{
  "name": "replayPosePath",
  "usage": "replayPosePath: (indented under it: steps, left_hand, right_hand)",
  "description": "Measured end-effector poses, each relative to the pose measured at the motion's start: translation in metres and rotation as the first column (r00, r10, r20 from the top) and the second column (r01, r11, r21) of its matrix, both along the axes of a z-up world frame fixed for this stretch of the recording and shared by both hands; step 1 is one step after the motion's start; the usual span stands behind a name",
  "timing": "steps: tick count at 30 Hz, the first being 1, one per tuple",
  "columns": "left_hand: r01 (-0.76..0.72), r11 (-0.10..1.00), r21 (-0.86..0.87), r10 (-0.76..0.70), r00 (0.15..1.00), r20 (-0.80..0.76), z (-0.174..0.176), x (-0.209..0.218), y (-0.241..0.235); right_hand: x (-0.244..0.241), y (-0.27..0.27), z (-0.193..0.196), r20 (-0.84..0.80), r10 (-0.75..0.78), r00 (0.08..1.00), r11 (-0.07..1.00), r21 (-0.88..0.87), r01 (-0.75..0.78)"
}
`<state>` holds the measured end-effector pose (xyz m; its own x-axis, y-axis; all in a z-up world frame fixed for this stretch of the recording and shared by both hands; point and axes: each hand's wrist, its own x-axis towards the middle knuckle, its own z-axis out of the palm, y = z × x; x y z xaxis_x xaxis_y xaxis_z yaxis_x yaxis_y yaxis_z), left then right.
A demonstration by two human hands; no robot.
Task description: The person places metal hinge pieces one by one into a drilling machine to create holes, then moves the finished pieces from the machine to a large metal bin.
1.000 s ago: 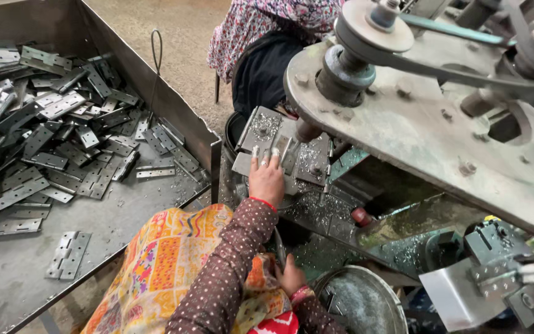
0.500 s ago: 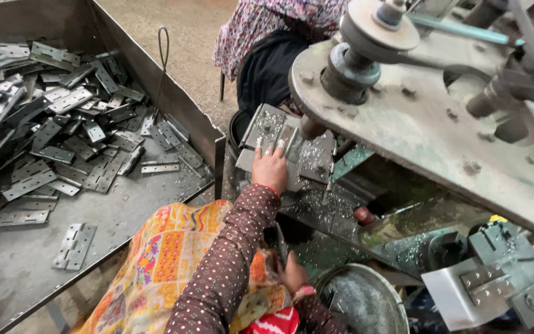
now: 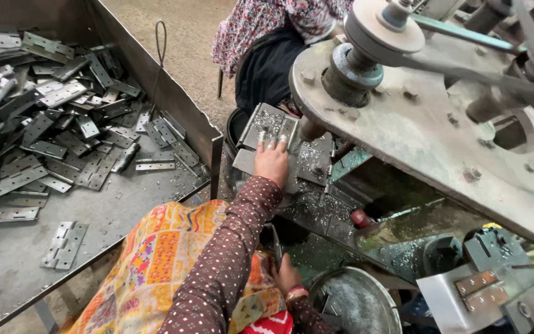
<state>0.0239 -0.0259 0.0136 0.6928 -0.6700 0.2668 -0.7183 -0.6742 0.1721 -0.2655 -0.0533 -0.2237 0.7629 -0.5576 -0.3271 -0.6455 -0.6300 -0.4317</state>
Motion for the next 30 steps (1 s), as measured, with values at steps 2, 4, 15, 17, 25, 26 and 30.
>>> replayPosePath:
  steps: [2, 4, 15, 17, 25, 26, 30]
  left_hand:
    - [0.02, 0.999, 0.037, -0.015, 0.992, -0.128, 0.004, -0.002, 0.004]
    - [0.039, 0.997, 0.064, -0.028, 0.987, -0.161, 0.008, -0.004, 0.007]
    - [0.029, 0.997, -0.071, -0.022, 0.994, 0.103, 0.012, -0.109, 0.076]
    - [0.092, 0.98, -0.176, -0.038, 0.958, 0.285, 0.014, -0.107, 0.091]
    - [0.211, 0.849, -0.484, -0.16, 0.976, 0.145, 0.051, -0.083, 0.081]
    - [0.217, 0.818, -0.532, -0.089, 0.963, 0.255, 0.055, -0.078, 0.077]
    - [0.192, 0.865, -0.464, 0.087, 0.853, 0.515, 0.045, -0.067, 0.058]
  right_hand:
    - [-0.006, -0.002, -0.004, 0.03, 0.012, 0.999, 0.999, 0.033, -0.013]
    - [-0.006, 0.007, 0.0, 0.032, -0.009, 0.999, 1.0, -0.023, 0.01]
    - [0.015, -0.004, 0.119, -0.055, 0.019, 0.998, 0.999, -0.025, -0.02]
    - [0.013, -0.004, 0.119, -0.004, 0.024, 1.0, 0.999, -0.026, -0.024]
    - [0.011, -0.003, 0.108, 0.048, 0.011, 0.999, 1.0, -0.015, -0.01]
    - [0.009, -0.003, 0.108, 0.059, 0.005, 0.998, 1.0, -0.011, -0.004]
    - [0.011, 0.001, 0.117, -0.011, -0.025, 1.0, 0.999, 0.026, 0.025]
